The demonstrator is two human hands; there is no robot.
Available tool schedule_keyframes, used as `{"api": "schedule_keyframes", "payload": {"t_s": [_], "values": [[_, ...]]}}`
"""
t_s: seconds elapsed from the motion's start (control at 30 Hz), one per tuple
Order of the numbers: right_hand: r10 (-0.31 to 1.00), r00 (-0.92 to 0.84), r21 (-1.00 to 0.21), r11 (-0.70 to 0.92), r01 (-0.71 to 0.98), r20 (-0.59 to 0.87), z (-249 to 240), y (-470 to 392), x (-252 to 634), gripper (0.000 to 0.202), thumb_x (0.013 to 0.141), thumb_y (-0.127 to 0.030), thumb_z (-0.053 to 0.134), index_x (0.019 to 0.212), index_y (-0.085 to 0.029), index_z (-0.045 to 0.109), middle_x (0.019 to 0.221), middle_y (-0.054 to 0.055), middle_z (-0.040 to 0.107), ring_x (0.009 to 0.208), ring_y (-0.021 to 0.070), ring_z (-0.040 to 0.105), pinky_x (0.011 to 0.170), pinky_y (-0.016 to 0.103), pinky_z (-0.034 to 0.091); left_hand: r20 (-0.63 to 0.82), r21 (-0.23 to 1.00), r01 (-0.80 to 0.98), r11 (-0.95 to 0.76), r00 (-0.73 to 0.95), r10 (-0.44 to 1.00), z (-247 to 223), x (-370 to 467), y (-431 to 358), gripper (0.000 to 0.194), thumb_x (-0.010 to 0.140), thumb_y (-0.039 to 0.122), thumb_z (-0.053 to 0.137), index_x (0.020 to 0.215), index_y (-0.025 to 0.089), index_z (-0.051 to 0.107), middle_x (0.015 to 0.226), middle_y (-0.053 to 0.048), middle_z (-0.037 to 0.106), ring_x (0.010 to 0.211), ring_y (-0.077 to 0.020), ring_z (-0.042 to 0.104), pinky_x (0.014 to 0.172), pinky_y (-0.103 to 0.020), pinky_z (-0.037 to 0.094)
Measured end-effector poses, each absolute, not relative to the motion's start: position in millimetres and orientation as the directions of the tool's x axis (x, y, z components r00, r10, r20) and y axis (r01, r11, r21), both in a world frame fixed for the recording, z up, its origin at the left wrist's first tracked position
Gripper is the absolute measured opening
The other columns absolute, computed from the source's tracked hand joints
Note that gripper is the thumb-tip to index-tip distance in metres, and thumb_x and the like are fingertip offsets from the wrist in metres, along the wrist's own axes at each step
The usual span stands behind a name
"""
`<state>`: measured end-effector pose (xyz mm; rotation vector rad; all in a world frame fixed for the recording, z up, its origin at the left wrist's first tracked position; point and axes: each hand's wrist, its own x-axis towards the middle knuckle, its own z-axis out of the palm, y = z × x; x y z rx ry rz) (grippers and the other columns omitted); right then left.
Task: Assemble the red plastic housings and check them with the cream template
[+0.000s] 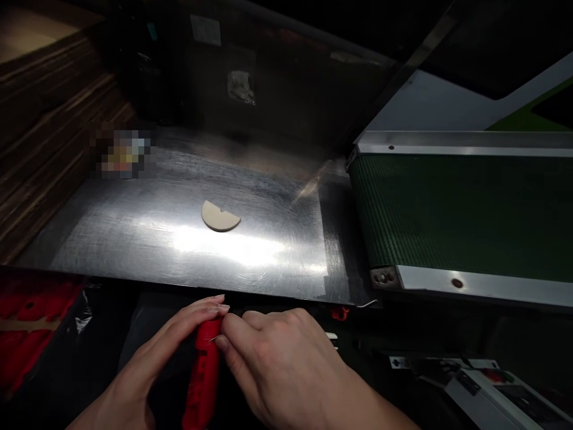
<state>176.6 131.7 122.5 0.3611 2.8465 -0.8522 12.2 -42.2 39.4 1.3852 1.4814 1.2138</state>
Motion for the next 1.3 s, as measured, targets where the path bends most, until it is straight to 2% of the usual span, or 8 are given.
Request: {"api": "schedule_keyframes", "payload": {"t_s": [0.23,0.7,0.83,0.93,1.0,1.1,1.2,1.3], "values": [[0.209,-0.942,-0.520,0.792,0.321,-0.262,128,130,177,0.026,0.114,-0.029,0.040,0.093,-0.023,0.054,0.081,-0.004,0.064,0.058,0.0125,0.053,0.056,0.032,0.029,0.098,0.931,0.361,-0.047,-0.125,0.987,45,15,-44,0.109,0.077,0.042,0.094,0.164,0.047,0.028,0.168,0.000,0.050,0.153,-0.0327,0.049,0.127,-0.043,0.045],[0.183,-0.901,-0.681,0.601,0.418,-0.392,129,142,177,0.032,0.116,-0.039,0.039,0.089,-0.025,0.047,0.077,-0.007,0.058,0.060,0.0116,0.047,0.060,0.031,0.027,0.065,0.944,0.328,-0.022,-0.122,0.990,40,17,-40,0.107,0.077,0.042,0.093,0.163,0.049,0.030,0.169,0.000,0.049,0.154,-0.0353,0.049,0.125,-0.046,0.048],[0.161,-0.911,-0.847,0.335,0.412,-0.380,115,155,179,0.038,0.116,-0.047,0.039,0.091,-0.024,0.057,0.079,-0.005,0.057,0.069,0.0126,0.050,0.066,0.029,0.035,0.078,0.938,0.345,-0.032,-0.120,0.990,38,18,-39,0.107,0.077,0.040,0.094,0.163,0.048,0.030,0.169,-0.001,0.048,0.154,-0.0357,0.049,0.126,-0.048,0.047],[0.306,-0.892,-0.934,0.029,0.357,-0.332,99,158,180,0.042,0.114,-0.052,0.044,0.087,-0.022,0.057,0.081,-0.003,0.051,0.072,0.0127,0.046,0.066,0.026,0.038,0.093,0.907,0.419,-0.037,-0.114,0.989,35,17,-37,0.108,0.078,0.033,0.091,0.165,0.041,0.027,0.171,-0.005,0.046,0.156,-0.0359,0.045,0.127,-0.049,0.045],[0.413,-0.853,-0.944,-0.054,0.326,-0.318,90,153,181,0.037,0.108,-0.050,0.059,0.086,-0.021,0.057,0.080,-0.004,0.048,0.072,0.0119,0.042,0.065,0.024,0.038,0.124,0.873,0.485,-0.058,-0.104,0.987,31,18,-36,0.105,0.081,0.026,0.086,0.166,0.034,0.025,0.169,-0.008,0.047,0.157,-0.0349,0.044,0.127,-0.048,0.045],[0.488,-0.830,-0.956,-0.032,0.293,-0.270,80,138,182,0.022,0.098,-0.037,0.077,0.090,-0.022,0.062,0.081,-0.006,0.055,0.070,0.0103,0.044,0.062,0.021,0.039,0.205,0.824,0.556,-0.107,-0.116,0.972,26,19,-34,0.098,0.084,0.017,0.075,0.167,0.026,0.025,0.163,-0.010,0.052,0.156,-0.0318,0.042,0.127,-0.045,0.046],[0.547,-0.818,-0.952,0.117,0.283,-0.176,74,124,183,0.006,0.098,-0.027,0.074,0.098,-0.026,0.069,0.086,-0.006,0.066,0.067,0.0092,0.051,0.061,0.020,0.042,0.242,0.787,0.604,-0.123,-0.119,0.963,24,23,-32,0.093,0.086,0.013,0.068,0.168,0.021,0.024,0.163,-0.011,0.051,0.156,-0.0294,0.039,0.128,-0.043,0.044],[0.591,-0.804,-0.930,0.252,0.267,-0.071,69,119,185,0.005,0.099,-0.024,0.074,0.101,-0.028,0.072,0.090,-0.006,0.072,0.070,0.0094,0.060,0.063,0.019,0.046,0.197,0.767,0.638,-0.070,-0.130,0.972,26,26,-32,0.090,0.089,0.011,0.064,0.169,0.022,0.022,0.166,-0.010,0.047,0.159,-0.0279,0.033,0.130,-0.044,0.042]]}}
